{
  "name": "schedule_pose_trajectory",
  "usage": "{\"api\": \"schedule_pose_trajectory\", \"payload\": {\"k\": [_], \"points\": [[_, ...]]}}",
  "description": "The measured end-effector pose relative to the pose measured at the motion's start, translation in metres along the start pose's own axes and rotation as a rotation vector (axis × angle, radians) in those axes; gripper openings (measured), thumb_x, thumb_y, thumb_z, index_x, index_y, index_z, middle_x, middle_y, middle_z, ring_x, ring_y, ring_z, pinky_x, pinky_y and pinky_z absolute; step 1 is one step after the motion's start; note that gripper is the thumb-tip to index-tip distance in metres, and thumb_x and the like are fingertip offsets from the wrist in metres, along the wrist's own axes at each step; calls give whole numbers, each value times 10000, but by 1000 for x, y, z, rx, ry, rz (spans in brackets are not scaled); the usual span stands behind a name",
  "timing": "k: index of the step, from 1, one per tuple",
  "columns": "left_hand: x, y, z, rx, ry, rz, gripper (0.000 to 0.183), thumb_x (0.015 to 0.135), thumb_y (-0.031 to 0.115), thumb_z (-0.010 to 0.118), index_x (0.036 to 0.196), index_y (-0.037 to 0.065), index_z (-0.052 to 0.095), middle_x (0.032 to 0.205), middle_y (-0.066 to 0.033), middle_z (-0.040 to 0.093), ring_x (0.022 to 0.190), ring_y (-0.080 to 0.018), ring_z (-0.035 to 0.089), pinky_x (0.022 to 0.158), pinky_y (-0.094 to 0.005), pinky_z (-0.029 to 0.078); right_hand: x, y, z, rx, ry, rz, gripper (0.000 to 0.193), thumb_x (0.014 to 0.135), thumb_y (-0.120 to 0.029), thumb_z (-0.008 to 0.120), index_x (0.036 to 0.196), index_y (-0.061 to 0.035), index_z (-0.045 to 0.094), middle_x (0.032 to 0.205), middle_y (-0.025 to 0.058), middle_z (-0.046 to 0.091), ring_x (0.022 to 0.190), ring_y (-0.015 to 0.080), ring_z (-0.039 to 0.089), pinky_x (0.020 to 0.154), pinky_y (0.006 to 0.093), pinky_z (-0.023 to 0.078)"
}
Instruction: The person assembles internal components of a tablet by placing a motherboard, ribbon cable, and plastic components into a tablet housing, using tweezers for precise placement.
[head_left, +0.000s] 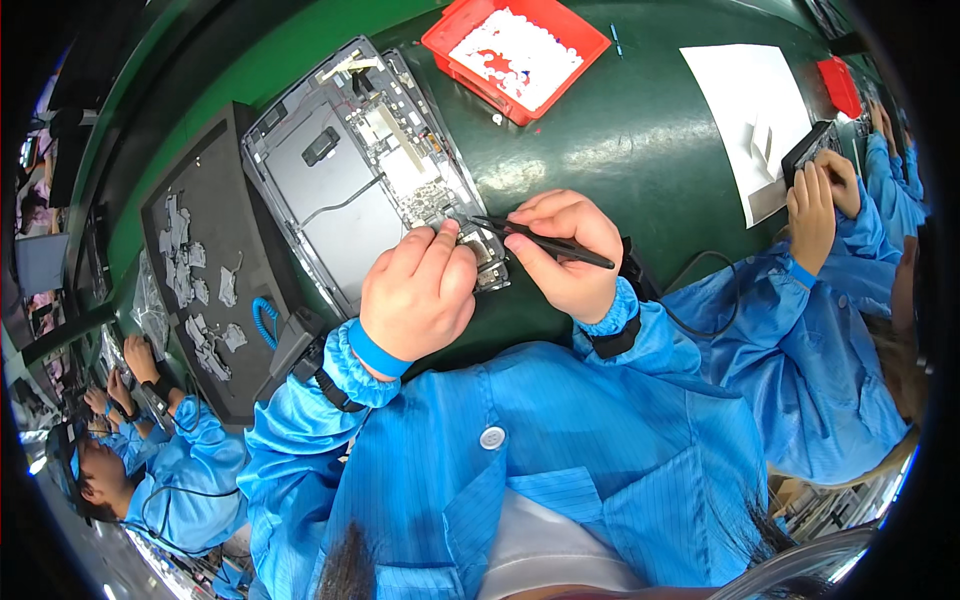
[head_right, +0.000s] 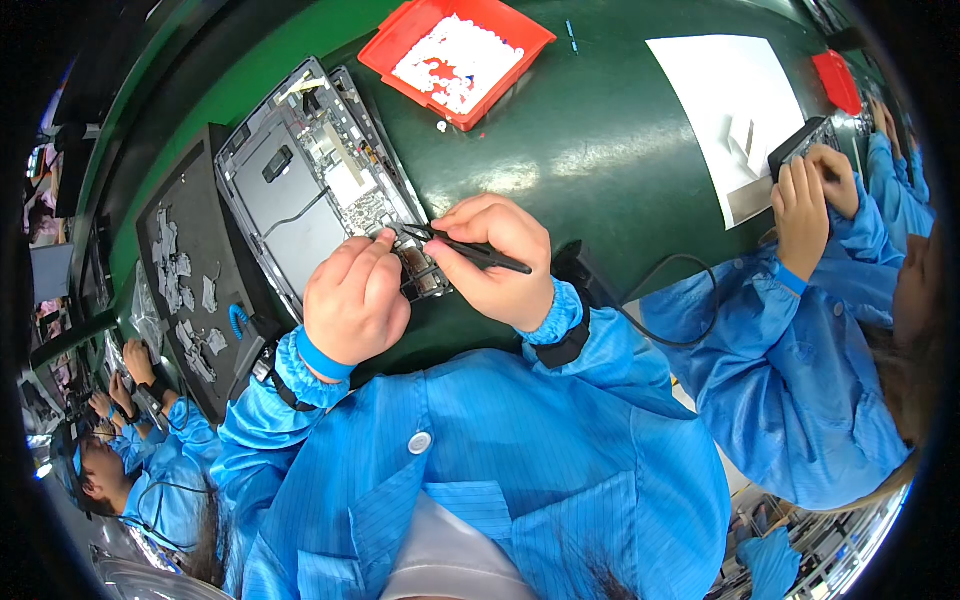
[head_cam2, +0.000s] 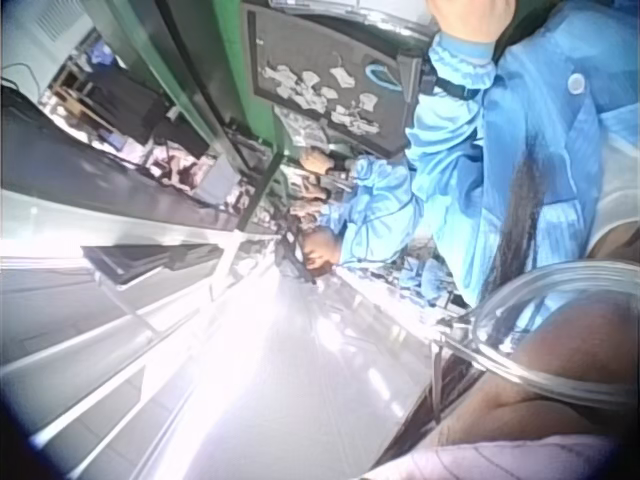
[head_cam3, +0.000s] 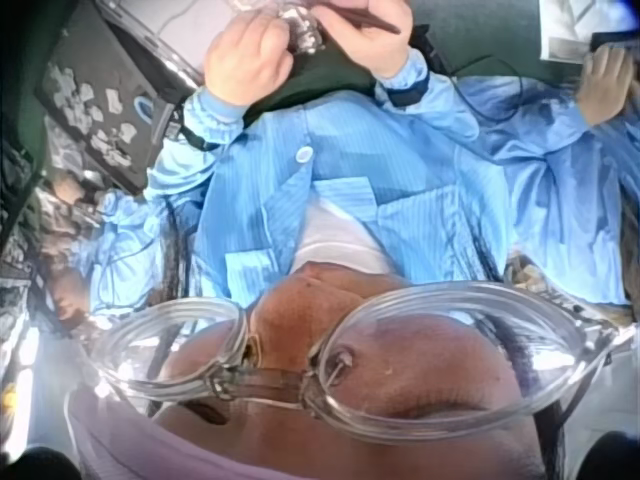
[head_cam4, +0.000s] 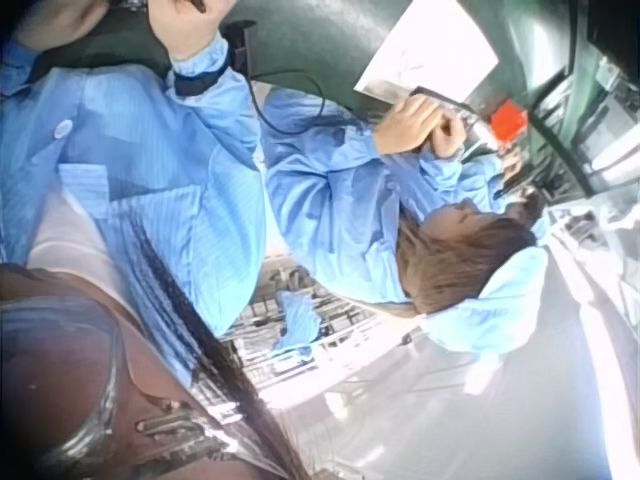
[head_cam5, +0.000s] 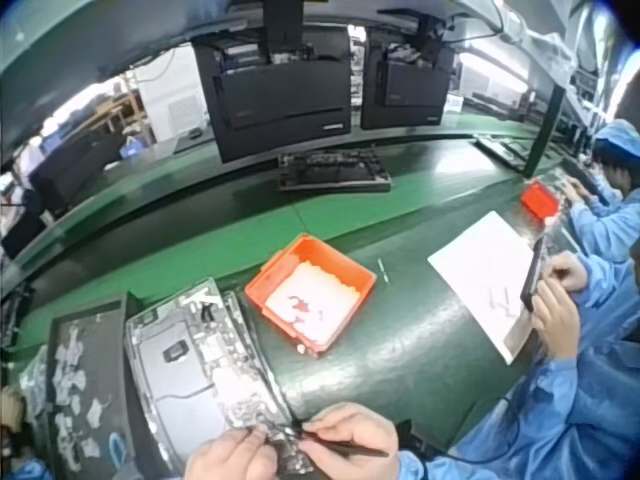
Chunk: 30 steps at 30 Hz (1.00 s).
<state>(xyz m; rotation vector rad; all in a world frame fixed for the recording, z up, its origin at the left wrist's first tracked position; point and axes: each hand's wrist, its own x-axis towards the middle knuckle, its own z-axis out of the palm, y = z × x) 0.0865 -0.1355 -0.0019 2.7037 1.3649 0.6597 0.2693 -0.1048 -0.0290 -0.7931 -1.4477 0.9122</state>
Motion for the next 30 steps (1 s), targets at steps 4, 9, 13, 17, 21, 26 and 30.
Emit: {"api": "schedule_pose_trajectory", "payload": {"k": [4, 9, 13, 17, 21, 26, 30], "points": [[0, 7, 0, 13, 18, -23, 346, 534, 17, 609, 873, -20, 554, 1005, -171, 624, 836, -298, 603, 695, -365, 518, -2, 2, 3, -57, -35, -95, 251, 619, 98, 740, 744, 7, 542, 787, 154, 629, 724, 253, 634, 640, 326, 511], [-11, 5, -5, -61, 67, -15, 320, 563, -19, 597, 880, -30, 553, 1007, -191, 628, 871, -318, 622, 719, -368, 527, -5, -1, 9, -141, -101, -159, 231, 612, 48, 767, 728, -9, 575, 813, 125, 649, 765, 270, 646, 661, 337, 515], [-15, 0, -5, -83, 64, -14, 319, 553, -9, 605, 868, -25, 558, 1028, -189, 626, 908, -324, 620, 722, -366, 532, -5, 0, 8, -143, -110, -160, 234, 610, 48, 769, 729, -8, 576, 816, 127, 651, 768, 270, 647, 668, 342, 515], [-16, 0, -2, -60, 60, 0, 299, 555, 19, 617, 849, -8, 570, 1048, -176, 624, 939, -310, 610, 732, -365, 532, -5, 1, 9, -174, -132, -172, 238, 605, 53, 769, 730, -6, 575, 824, 129, 656, 774, 269, 650, 688, 348, 519], [-21, 0, 1, -17, 48, 10, 281, 568, 60, 627, 841, 16, 574, 1064, -166, 623, 979, -290, 598, 736, -359, 528, -5, 0, 10, -201, -174, -198, 241, 599, 60, 766, 734, 1, 575, 829, 130, 660, 772, 268, 653, 704, 352, 524], [-21, 8, 3, 128, 1, 7, 258, 575, 81, 627, 822, 35, 567, 1080, -157, 619, 982, -284, 593, 719, -357, 527, -5, -2, 10, -244, -185, -220, 243, 592, 66, 766, 735, 7, 578, 821, 133, 660, 763, 271, 654, 701, 352, 527], [-19, 1, 3, 7, 76, -8, 247, 581, 76, 623, 818, 38, 565, 1088, -149, 610, 968, -281, 591, 697, -354, 525, -3, -4, 9, -230, -180, -197, 236, 593, 79, 759, 733, 12, 580, 821, 134, 657, 766, 272, 652, 692, 346, 529]]}}
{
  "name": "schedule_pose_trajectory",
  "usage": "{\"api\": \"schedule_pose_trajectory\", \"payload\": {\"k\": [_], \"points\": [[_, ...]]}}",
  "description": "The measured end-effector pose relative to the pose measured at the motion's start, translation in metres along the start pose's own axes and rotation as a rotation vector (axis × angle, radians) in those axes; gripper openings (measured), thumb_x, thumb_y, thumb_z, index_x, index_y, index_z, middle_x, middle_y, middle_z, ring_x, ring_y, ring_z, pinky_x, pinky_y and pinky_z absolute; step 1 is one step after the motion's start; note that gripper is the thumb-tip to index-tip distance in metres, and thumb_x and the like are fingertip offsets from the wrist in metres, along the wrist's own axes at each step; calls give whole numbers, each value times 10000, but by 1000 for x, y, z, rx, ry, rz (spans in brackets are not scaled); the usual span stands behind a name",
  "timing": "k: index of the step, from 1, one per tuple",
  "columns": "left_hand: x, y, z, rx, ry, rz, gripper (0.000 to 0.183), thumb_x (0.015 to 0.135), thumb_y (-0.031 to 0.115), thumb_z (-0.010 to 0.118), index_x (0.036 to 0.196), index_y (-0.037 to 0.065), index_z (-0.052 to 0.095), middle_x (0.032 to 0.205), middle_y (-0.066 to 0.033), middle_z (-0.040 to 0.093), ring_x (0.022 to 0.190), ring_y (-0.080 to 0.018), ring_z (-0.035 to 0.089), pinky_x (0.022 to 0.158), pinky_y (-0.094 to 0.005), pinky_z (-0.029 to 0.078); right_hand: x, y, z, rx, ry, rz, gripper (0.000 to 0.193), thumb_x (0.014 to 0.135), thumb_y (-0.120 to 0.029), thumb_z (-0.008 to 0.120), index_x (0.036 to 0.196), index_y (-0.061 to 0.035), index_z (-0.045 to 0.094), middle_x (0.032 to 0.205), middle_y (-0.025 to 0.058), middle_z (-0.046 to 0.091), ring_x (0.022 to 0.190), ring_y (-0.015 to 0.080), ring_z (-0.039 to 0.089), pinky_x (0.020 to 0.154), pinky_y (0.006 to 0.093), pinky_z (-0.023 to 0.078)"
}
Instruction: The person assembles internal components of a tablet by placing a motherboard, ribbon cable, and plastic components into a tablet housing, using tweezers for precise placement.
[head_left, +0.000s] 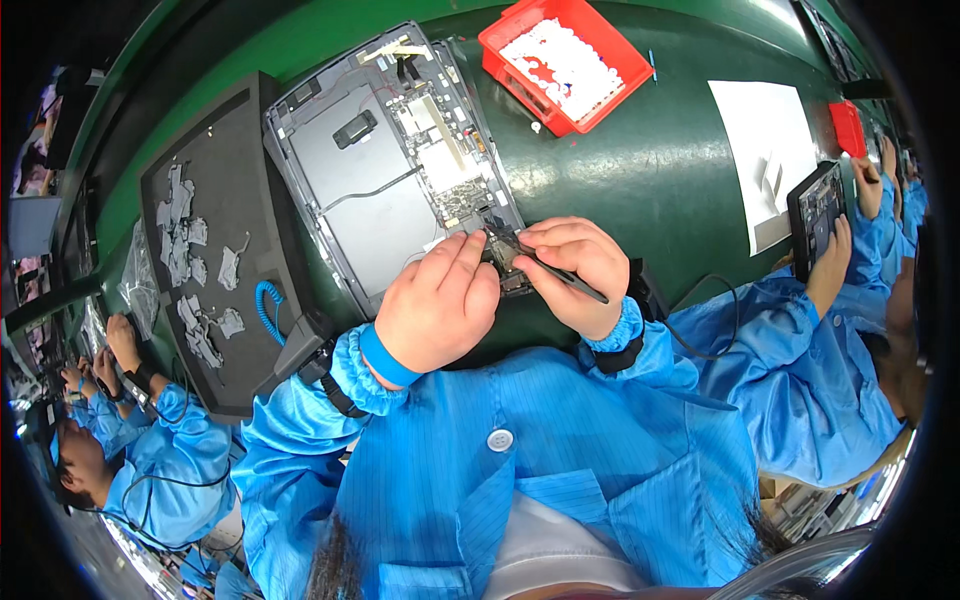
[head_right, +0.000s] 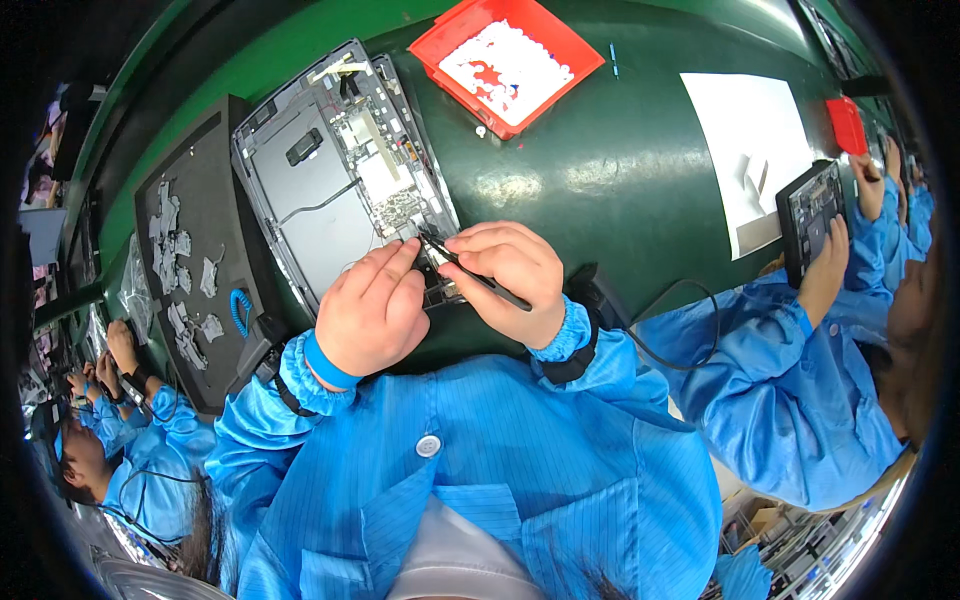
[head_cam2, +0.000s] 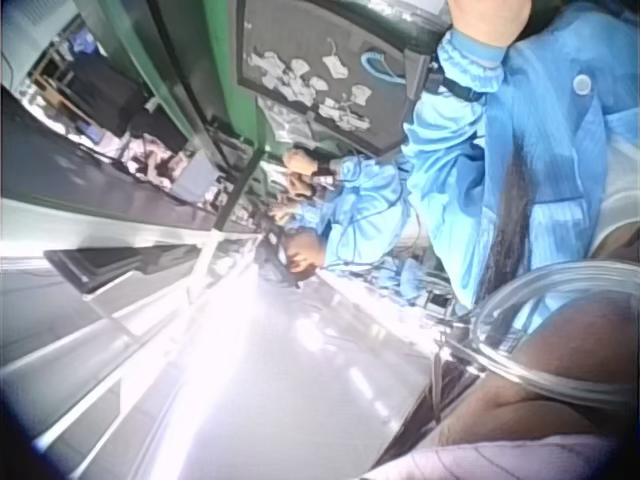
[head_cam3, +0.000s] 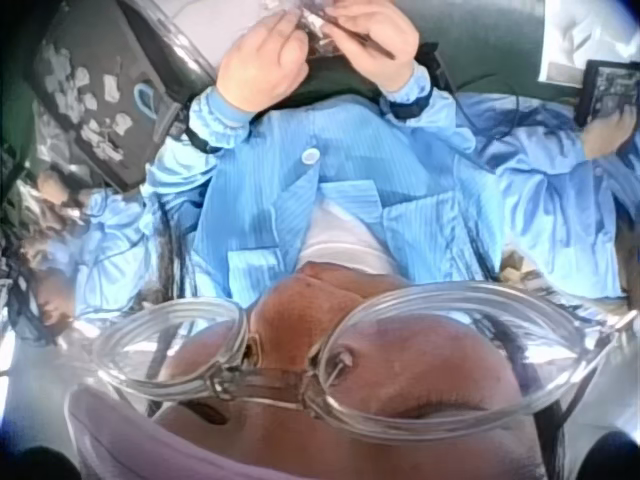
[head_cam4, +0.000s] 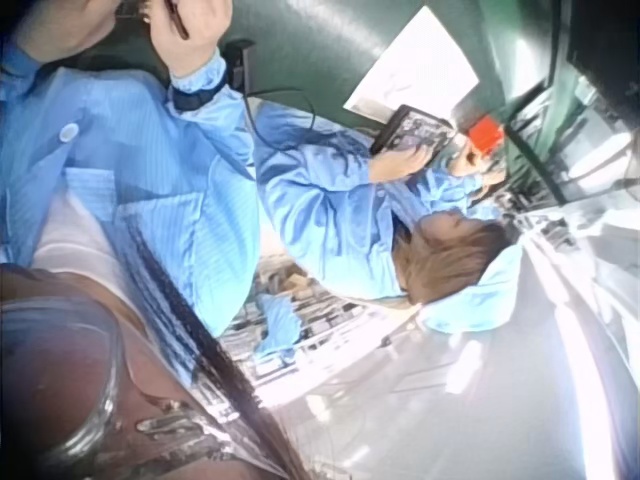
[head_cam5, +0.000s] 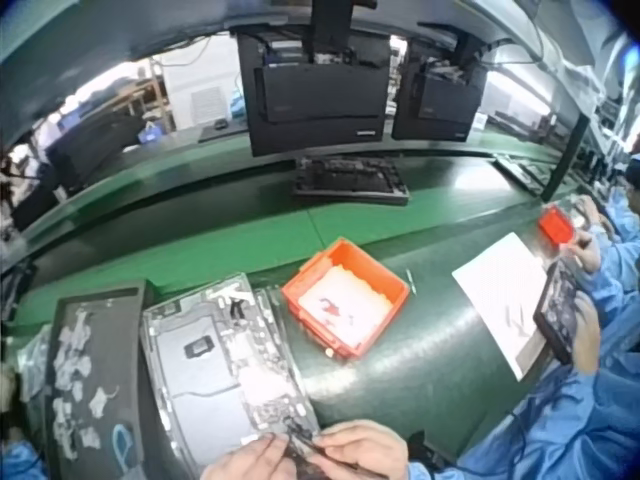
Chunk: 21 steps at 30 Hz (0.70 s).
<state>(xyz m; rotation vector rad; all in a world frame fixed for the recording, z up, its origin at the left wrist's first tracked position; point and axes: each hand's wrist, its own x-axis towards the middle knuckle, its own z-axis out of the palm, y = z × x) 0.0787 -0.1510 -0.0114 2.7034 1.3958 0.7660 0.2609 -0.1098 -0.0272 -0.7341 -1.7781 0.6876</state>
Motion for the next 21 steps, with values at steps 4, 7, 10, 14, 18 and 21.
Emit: {"api": "schedule_pose_trajectory", "payload": {"k": [4, 7, 10, 14, 18, 21], "points": [[4, -4, 1, -31, 1, -11, 250, 585, 74, 618, 827, 36, 569, 1079, -141, 608, 950, -274, 589, 687, -348, 525, 3, 0, -1, 7, -28, -26, 225, 603, 85, 749, 733, 13, 579, 816, 137, 653, 764, 273, 651, 684, 341, 530], [7, -4, 1, -1, -8, 5, 258, 589, 75, 624, 839, 35, 575, 1061, -131, 610, 931, -264, 587, 669, -336, 521, 7, -2, -1, -36, -75, -75, 213, 615, 86, 740, 733, 15, 578, 812, 142, 650, 752, 275, 650, 680, 336, 528], [14, -3, -1, 45, -35, 21, 249, 611, 90, 627, 850, 36, 581, 1047, -126, 609, 917, -256, 587, 642, -324, 511, 9, -2, -3, -60, -116, -89, 211, 617, 84, 738, 734, 11, 578, 793, 143, 647, 740, 283, 649, 681, 336, 525], [21, 0, 2, 103, -110, 70, 229, 640, 112, 617, 853, 36, 585, 1043, -132, 606, 929, -255, 584, 628, -321, 502, -1, 6, -2, 88, 54, 46, 223, 607, 80, 751, 738, 11, 584, 775, 131, 653, 737, 280, 654, 684, 347, 523], [10, 1, -3, 107, -132, 31, 245, 616, 120, 621, 842, 34, 579, 1067, -154, 605, 975, -271, 579, 637, -340, 507, -3, 4, 1, 62, 41, 0, 223, 603, 63, 768, 719, 7, 586, 803, 133, 658, 762, 268, 660, 692, 355, 530], [5, -2, -2, 77, -98, 55, 251, 602, 121, 626, 831, 32, 572, 1088, -163, 605, 998, -281, 576, 634, -346, 509, -3, 4, 2, 40, 31, 4, 226, 602, 61, 770, 722, 8, 586, 811, 132, 659, 764, 269, 660, 693, 351, 530]]}}
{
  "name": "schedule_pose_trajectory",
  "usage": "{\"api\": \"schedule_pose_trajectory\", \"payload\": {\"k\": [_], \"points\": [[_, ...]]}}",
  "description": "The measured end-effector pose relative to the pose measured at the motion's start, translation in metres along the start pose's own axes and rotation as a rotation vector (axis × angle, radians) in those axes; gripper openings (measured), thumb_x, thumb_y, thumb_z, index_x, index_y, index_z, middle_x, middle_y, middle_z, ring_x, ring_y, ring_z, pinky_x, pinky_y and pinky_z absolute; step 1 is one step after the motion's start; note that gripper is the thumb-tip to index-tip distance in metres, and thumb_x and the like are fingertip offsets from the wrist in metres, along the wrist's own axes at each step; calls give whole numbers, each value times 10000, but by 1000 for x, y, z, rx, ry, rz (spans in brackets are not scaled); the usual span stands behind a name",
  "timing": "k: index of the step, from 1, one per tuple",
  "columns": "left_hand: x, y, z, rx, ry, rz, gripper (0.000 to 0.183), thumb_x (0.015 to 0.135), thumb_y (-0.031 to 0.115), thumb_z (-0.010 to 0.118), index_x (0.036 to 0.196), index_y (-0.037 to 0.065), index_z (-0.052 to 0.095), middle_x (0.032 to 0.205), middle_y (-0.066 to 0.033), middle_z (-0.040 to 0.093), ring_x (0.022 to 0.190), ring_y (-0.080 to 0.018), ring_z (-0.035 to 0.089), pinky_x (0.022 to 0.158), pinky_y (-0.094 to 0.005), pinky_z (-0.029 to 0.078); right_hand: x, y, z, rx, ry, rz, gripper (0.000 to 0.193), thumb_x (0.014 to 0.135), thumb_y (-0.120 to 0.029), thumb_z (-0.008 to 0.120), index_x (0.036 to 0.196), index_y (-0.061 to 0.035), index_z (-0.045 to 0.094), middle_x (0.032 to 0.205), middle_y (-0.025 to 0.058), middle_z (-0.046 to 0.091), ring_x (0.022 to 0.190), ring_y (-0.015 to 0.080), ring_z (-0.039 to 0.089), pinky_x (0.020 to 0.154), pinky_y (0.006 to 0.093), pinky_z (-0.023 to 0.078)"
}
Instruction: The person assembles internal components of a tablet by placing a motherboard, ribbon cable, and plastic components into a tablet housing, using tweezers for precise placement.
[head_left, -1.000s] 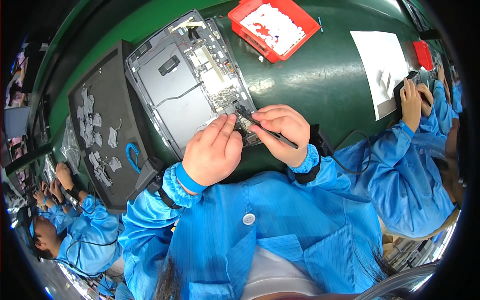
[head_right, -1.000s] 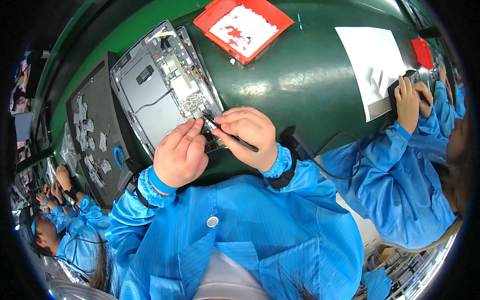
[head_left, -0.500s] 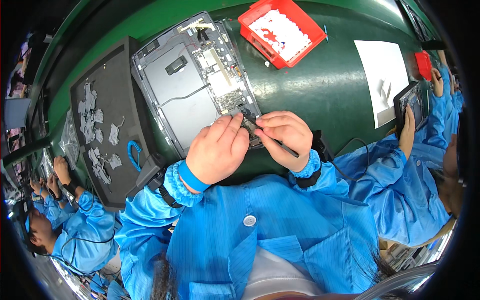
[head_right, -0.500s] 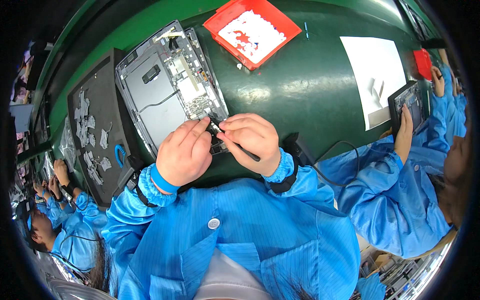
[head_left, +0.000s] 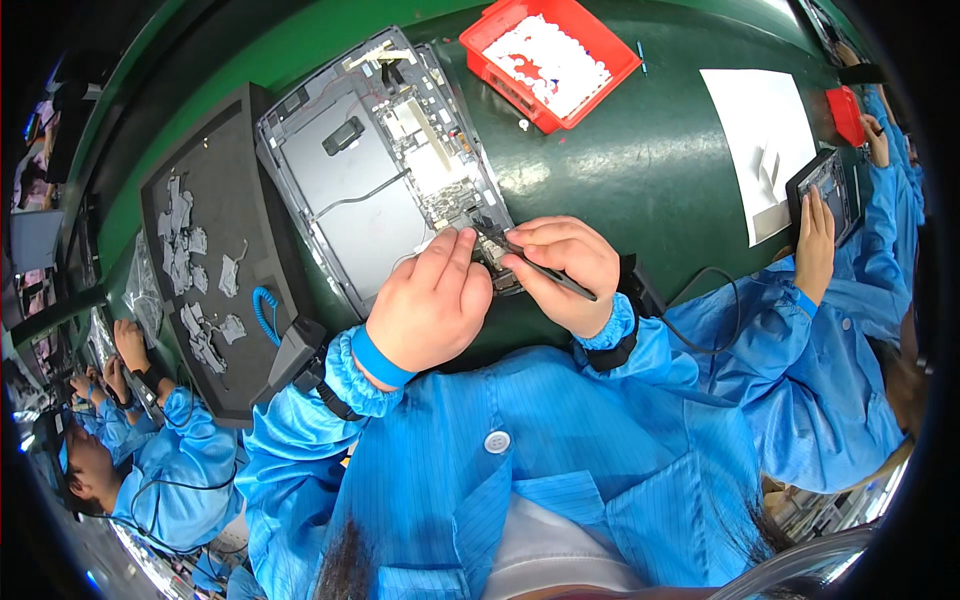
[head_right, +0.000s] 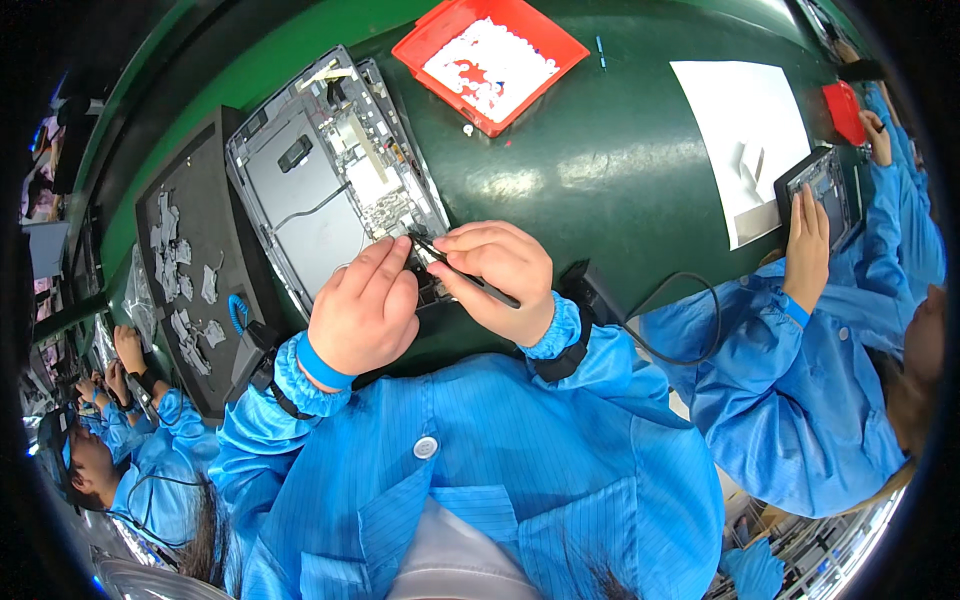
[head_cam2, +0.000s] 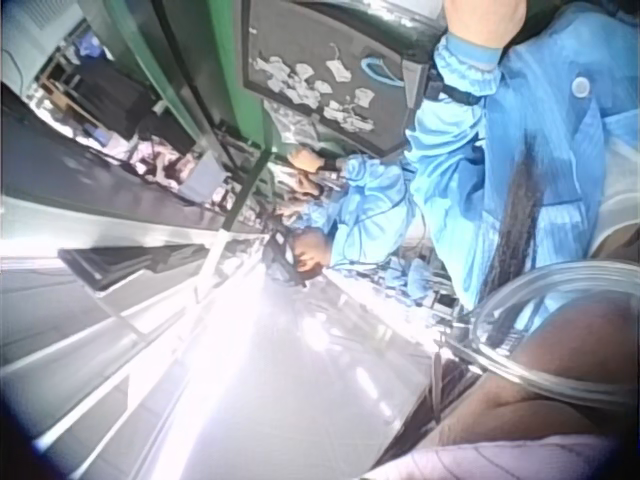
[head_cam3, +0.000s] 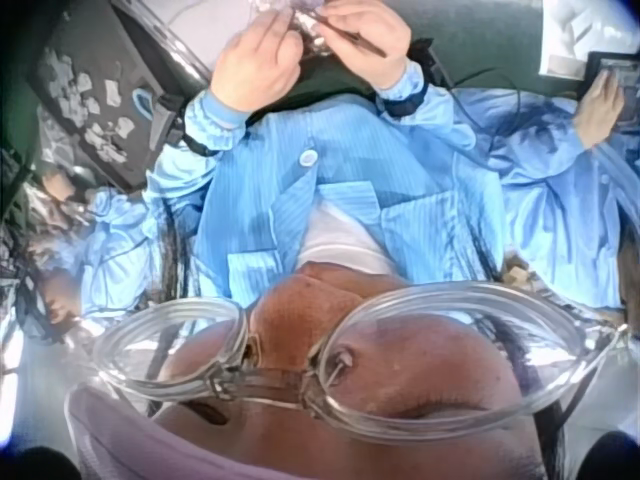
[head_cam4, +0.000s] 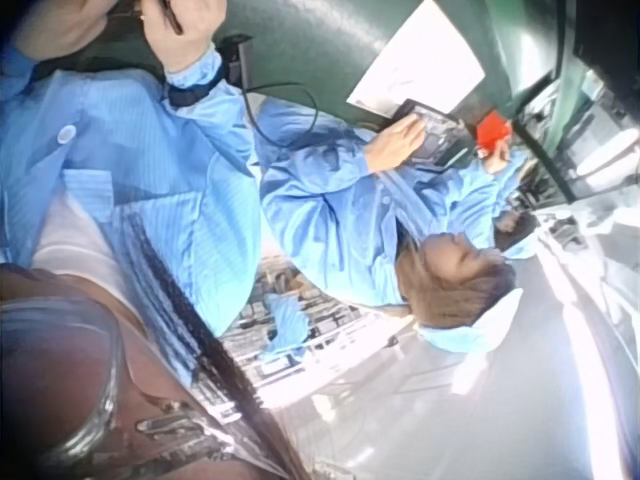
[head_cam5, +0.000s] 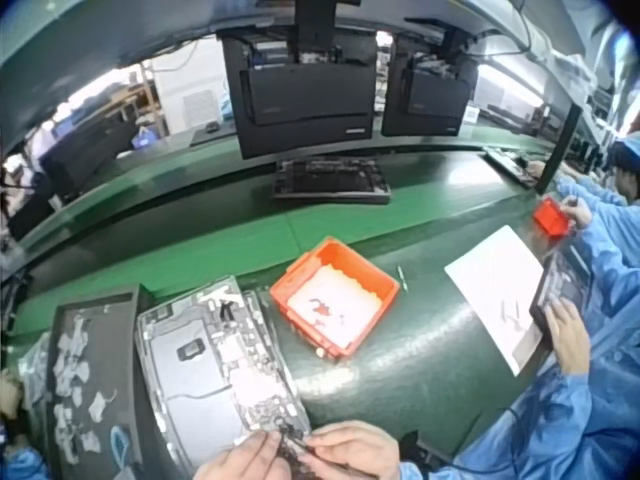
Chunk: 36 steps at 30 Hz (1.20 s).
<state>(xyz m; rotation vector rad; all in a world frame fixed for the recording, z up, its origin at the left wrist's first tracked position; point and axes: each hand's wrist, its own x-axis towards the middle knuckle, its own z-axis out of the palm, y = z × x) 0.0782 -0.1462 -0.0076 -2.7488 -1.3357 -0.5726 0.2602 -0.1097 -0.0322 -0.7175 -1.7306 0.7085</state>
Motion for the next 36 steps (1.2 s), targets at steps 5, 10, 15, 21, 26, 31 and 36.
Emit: {"api": "schedule_pose_trajectory", "payload": {"k": [5, 10, 15, 21, 26, 31, 36], "points": [[1, -3, 2, -27, 18, 0, 224, 613, 107, 622, 816, 33, 568, 1089, -160, 608, 996, -277, 578, 624, -341, 509, 0, 2, 0, -36, -24, -11, 241, 599, 66, 769, 735, 12, 578, 818, 135, 661, 775, 279, 661, 698, 348, 532], [2, -3, 3, -26, 42, -8, 179, 633, 99, 617, 794, 41, 564, 1055, -155, 622, 960, -267, 592, 609, -325, 505, 0, 2, -1, -40, -36, -6, 245, 598, 79, 762, 730, 12, 567, 820, 142, 660, 779, 287, 660, 691, 348, 534], [1, -4, 6, -32, 99, -16, 154, 646, 103, 620, 776, 44, 565, 1016, -150, 636, 908, -255, 611, 601, -319, 502, 2, 1, -1, -65, -84, -42, 248, 603, 89, 754, 736, 13, 559, 829, 145, 659, 778, 289, 659, 683, 350, 534], [1, -13, -12, -90, 109, -47, 191, 649, 99, 620, 828, 45, 581, 1007, -120, 634, 911, -262, 613, 632, -333, 509, -1, 6, 4, -19, -69, 1, 280, 624, 114, 741, 781, -3, 540, 833, 153, 651, 789, 298, 652, 683, 362, 531], [-47, -113, -72, 226, 212, -647, 217, 712, -34, 554, 918, 5, 613, 876, -158, 625, 800, -332, 601, 709, -395, 493, -10, 8, -2, 66, -19, 41, 312, 650, 149, 705, 844, -6, 516, 901, 175, 621, 825, 294, 632, 710, 368, 533], [-136, -169, -84, 9, -236, -1253, 347, 668, 210, 754, 917, -14, 663, 878, -203, 639, 834, -333, 620, 731, -373, 492, -10, 9, -4, 171, 10, 162, 293, 730, 151, 627, 947, 13, 486, 1034, 218, 569, 939, 281, 603, 811, 364, 536], [-159, -150, -64, 152, -134, -860, 354, 650, 183, 748, 935, -8, 659, 887, -194, 631, 856, -353, 598, 764, -401, 478, 6, 2, -6, 162, 103, 250, 252, 737, 140, 623, 942, 28, 529, 1032, 201, 566, 928, 267, 609, 807, 355, 535]]}}
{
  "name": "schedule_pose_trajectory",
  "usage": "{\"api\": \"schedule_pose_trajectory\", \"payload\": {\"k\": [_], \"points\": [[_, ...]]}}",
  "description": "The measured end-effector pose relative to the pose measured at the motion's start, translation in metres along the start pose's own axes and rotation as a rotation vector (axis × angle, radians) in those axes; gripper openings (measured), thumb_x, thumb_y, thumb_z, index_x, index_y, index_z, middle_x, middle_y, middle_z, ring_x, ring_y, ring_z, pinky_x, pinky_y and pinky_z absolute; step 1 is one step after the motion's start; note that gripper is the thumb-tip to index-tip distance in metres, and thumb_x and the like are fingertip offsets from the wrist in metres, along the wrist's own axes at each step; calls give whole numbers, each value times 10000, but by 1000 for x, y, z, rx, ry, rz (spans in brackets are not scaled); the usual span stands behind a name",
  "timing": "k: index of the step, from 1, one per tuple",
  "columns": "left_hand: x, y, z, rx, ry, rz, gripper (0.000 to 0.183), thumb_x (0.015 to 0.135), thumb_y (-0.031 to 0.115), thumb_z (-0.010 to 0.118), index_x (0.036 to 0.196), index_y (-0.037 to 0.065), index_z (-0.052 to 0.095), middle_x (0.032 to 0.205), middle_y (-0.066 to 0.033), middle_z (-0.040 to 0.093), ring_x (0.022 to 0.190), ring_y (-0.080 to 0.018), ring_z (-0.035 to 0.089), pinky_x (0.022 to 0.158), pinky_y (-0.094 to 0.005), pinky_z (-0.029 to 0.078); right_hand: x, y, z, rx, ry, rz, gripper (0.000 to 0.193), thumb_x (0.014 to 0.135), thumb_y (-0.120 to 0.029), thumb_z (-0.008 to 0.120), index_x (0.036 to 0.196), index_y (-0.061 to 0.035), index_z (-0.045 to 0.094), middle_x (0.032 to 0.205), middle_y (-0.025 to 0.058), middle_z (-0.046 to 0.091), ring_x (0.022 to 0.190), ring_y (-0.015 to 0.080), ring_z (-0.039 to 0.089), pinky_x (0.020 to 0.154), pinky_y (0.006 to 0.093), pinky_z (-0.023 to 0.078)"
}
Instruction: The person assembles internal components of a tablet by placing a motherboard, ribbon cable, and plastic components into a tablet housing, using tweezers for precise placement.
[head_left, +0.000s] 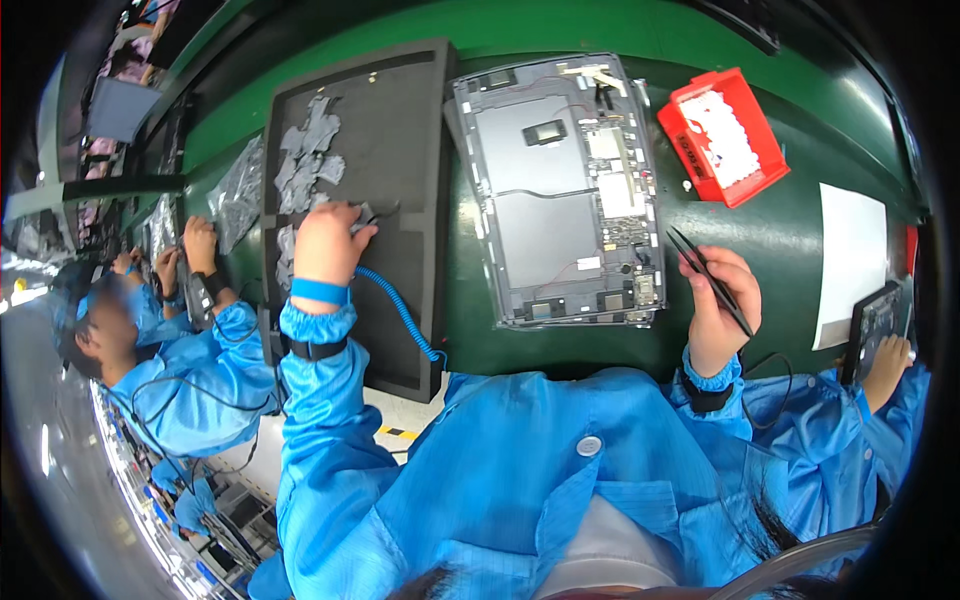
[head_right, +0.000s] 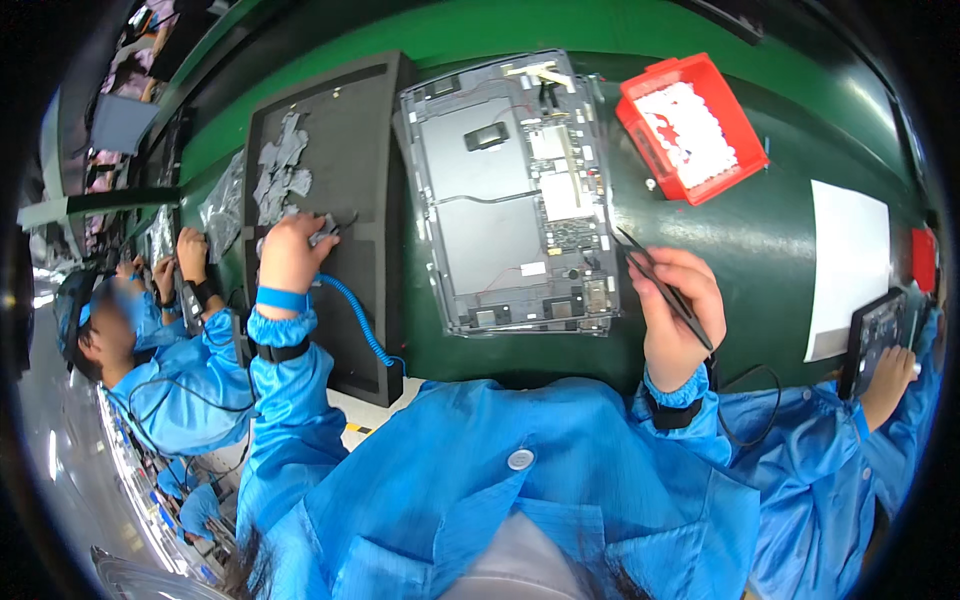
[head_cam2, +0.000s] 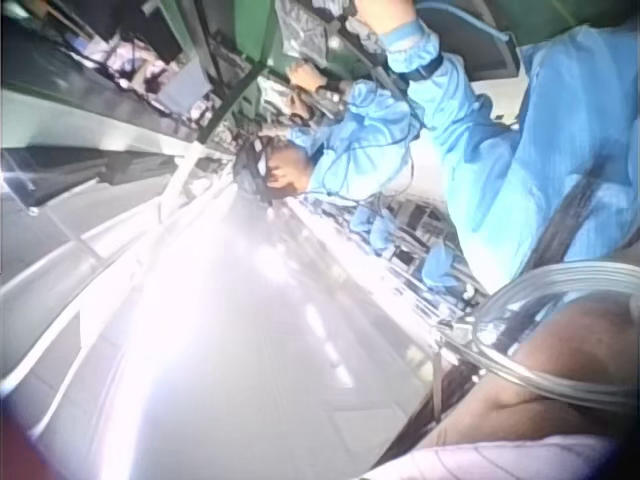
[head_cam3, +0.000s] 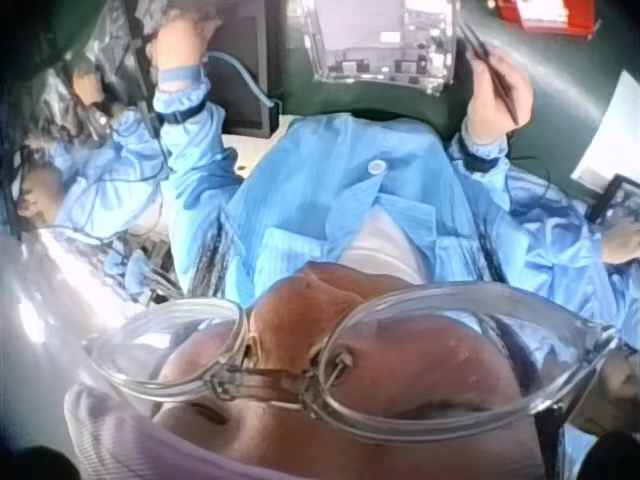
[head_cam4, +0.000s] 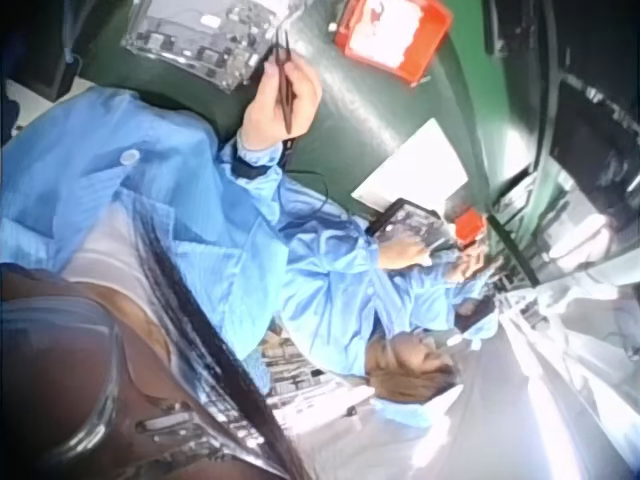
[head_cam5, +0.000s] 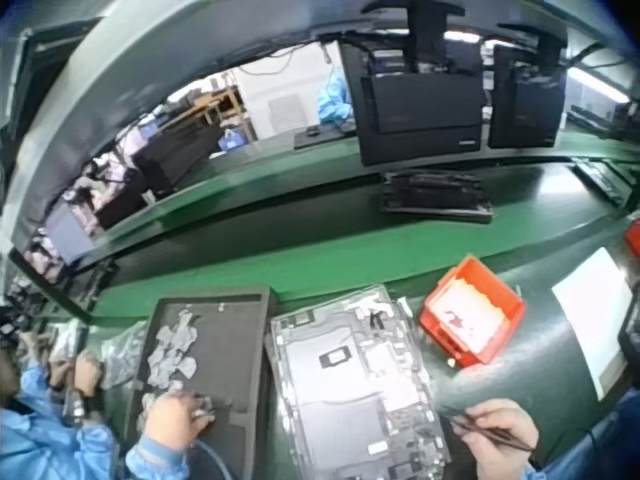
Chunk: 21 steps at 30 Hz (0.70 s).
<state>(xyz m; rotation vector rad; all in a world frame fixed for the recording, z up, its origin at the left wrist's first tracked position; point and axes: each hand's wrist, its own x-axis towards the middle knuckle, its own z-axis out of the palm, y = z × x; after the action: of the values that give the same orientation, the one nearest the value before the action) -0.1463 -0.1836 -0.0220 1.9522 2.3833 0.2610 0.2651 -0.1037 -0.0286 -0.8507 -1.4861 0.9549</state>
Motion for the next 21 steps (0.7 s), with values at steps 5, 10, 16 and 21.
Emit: {"api": "schedule_pose_trajectory", "payload": {"k": [5, 10, 16, 21], "points": [[-3, 4, -4, 222, 92, 42, 181, 711, 63, 617, 886, 27, 647, 762, -168, 611, 684, -333, 597, 621, -433, 486, 39, -7, 27, 22, -4, -93, 256, 722, 163, 637, 934, 48, 552, 1034, 155, 569, 945, 261, 618, 843, 342, 518], [47, 37, -39, -390, 381, -28, 155, 792, -27, 580, 943, -9, 614, 813, -97, 581, 742, -200, 603, 631, -320, 497, 63, 17, 56, 122, 47, 67, 255, 736, 118, 655, 958, 39, 557, 945, 118, 621, 899, 179, 632, 809, 282, 518], [118, 126, -47, -870, 20, 140, 251, 794, 35, 672, 1029, -29, 609, 908, -18, 610, 713, -49, 517, 617, -181, 422, 74, 40, 60, -143, 77, -119, 212, 680, 58, 726, 825, 28, 574, 877, 148, 630, 804, 211, 642, 681, 292, 518], [158, 170, -20, -1233, -209, 142, 206, 779, -14, 661, 969, -31, 582, 905, -56, 619, 830, -103, 582, 748, -226, 463, 78, 35, 64, -268, 46, -207, 226, 658, 41, 741, 793, 20, 561, 842, 159, 641, 777, 260, 648, 652, 314, 506]]}}
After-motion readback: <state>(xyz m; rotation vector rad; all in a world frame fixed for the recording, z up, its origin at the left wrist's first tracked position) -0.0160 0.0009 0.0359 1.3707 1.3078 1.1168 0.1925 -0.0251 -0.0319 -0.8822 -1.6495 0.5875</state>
